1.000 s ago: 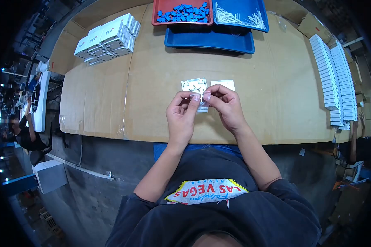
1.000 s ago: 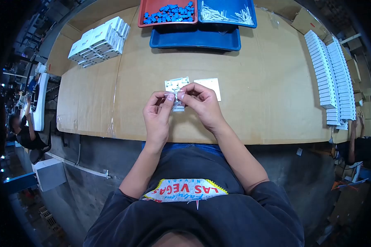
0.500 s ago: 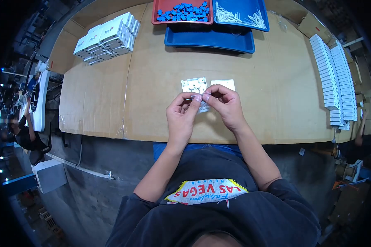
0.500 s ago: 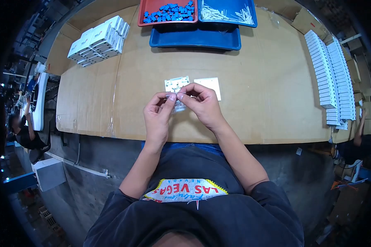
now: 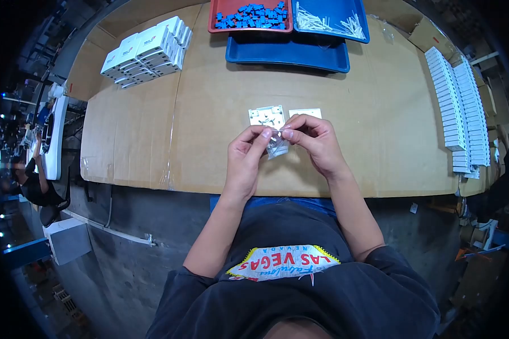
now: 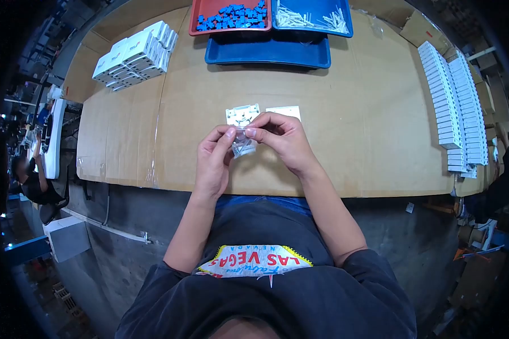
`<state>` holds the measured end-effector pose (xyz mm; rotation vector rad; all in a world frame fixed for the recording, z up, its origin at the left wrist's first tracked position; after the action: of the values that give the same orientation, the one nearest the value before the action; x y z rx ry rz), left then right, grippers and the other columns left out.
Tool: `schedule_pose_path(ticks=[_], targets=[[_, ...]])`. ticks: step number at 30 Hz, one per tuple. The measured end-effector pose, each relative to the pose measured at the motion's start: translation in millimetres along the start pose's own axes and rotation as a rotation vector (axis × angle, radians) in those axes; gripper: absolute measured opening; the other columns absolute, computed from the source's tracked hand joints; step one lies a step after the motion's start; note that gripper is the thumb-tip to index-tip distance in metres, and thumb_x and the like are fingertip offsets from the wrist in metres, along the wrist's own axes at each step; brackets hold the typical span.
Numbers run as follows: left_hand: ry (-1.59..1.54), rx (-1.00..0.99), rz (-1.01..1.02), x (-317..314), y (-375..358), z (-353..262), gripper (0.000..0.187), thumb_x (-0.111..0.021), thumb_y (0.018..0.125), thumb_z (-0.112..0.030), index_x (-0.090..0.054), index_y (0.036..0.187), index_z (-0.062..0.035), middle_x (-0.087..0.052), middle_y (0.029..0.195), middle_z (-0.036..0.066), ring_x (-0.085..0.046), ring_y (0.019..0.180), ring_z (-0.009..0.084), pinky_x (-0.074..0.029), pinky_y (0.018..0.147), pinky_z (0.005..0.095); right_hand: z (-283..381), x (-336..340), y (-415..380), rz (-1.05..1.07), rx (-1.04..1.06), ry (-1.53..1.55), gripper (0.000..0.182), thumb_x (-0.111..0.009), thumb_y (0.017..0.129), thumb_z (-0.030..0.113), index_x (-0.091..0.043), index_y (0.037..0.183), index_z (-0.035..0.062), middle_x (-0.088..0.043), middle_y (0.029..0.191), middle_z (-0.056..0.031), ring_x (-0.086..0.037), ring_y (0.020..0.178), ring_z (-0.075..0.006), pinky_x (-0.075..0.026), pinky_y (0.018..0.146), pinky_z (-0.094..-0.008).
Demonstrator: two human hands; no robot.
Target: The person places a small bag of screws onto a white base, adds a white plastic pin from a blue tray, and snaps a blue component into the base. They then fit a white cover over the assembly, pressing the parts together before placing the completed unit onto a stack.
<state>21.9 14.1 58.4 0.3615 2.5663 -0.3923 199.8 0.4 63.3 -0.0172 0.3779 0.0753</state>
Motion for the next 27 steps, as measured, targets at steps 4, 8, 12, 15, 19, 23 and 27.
schedule_pose_path(ticks=[4, 8, 12, 15, 19, 23, 27], targets=[[-0.045, 0.262, 0.054, 16, 2, 9, 0.046, -0.047, 0.111, -0.044, -0.066, 0.117, -0.0035, -0.072, 0.104, 0.008, -0.068, 0.085, 0.0133, -0.054, 0.077, 0.0284, 5, 4, -2, 0.018, 0.086, -0.023, 0.008, -0.074, 0.093, -0.001, -0.076, 0.101, 0.0003, -0.072, 0.104, -0.0056, -0.066, 0.099, -0.0125, -0.052, 0.089, -0.0281], [-0.124, 0.334, 0.094, 19, 0, 12, 0.034, -0.058, 0.109, -0.035, -0.067, 0.115, -0.0035, -0.071, 0.097, 0.005, -0.068, 0.080, 0.0123, -0.056, 0.075, 0.0287, 6, 16, -3, 0.084, 0.158, -0.156, 0.013, -0.074, 0.093, -0.002, -0.078, 0.105, 0.0016, -0.072, 0.112, -0.0074, -0.065, 0.105, -0.0136, -0.053, 0.092, -0.0286], [-0.136, 0.269, 0.047, 23, 3, 10, 0.018, -0.065, 0.106, -0.022, -0.068, 0.115, -0.0059, -0.072, 0.094, 0.003, -0.069, 0.079, 0.0113, -0.058, 0.075, 0.0282, 12, 20, -6, 0.080, 0.106, -0.183, 0.020, -0.071, 0.093, -0.004, -0.078, 0.111, 0.0015, -0.072, 0.121, -0.0091, -0.066, 0.112, -0.0161, -0.053, 0.097, -0.0309], [-0.056, 0.199, -0.008, 18, 3, 7, 0.017, -0.069, 0.103, -0.018, -0.068, 0.115, -0.0055, -0.072, 0.092, 0.003, -0.070, 0.078, 0.0109, -0.059, 0.074, 0.0263, 20, 21, -7, 0.052, 0.076, -0.156, 0.028, -0.069, 0.094, -0.005, -0.074, 0.121, 0.0005, -0.070, 0.127, -0.0109, -0.065, 0.117, -0.0172, -0.053, 0.100, -0.0320], [0.073, 0.105, -0.074, 15, 2, 9, 0.017, -0.073, 0.100, -0.013, -0.070, 0.114, -0.0045, -0.073, 0.096, 0.003, -0.069, 0.080, 0.0101, -0.058, 0.075, 0.0254, 11, 20, -8, -0.004, -0.007, -0.141, 0.039, -0.071, 0.093, -0.003, -0.066, 0.131, -0.0005, -0.068, 0.129, -0.0113, -0.064, 0.120, -0.0177, -0.054, 0.101, -0.0319], [0.118, 0.006, -0.064, 14, 4, 14, 0.015, -0.073, 0.099, -0.011, -0.070, 0.111, -0.0030, -0.072, 0.099, 0.003, -0.069, 0.085, 0.0096, -0.057, 0.078, 0.0251, 3, 5, -8, 0.001, 0.004, -0.191, 0.046, -0.077, 0.090, 0.000, -0.063, 0.134, 0.0011, -0.066, 0.123, -0.0078, -0.064, 0.116, -0.0152, -0.054, 0.098, -0.0295], [0.153, -0.021, -0.040, 13, 3, 16, 0.013, -0.072, 0.099, -0.009, -0.070, 0.110, -0.0014, -0.072, 0.099, 0.004, -0.068, 0.089, 0.0096, -0.056, 0.080, 0.0249, -5, 1, -6, 0.024, 0.011, -0.191, 0.048, -0.078, 0.089, -0.001, -0.063, 0.134, 0.0030, -0.063, 0.114, -0.0045, -0.062, 0.107, -0.0117, -0.053, 0.093, -0.0262]])
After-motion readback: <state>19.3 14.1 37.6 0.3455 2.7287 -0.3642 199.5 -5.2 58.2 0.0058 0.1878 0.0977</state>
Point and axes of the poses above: each hand's wrist, its own y-axis towards the middle knuckle, its own x-axis out of the back of the hand, z = x × y, the point moved 2 cm from there along y, towards the middle knuckle
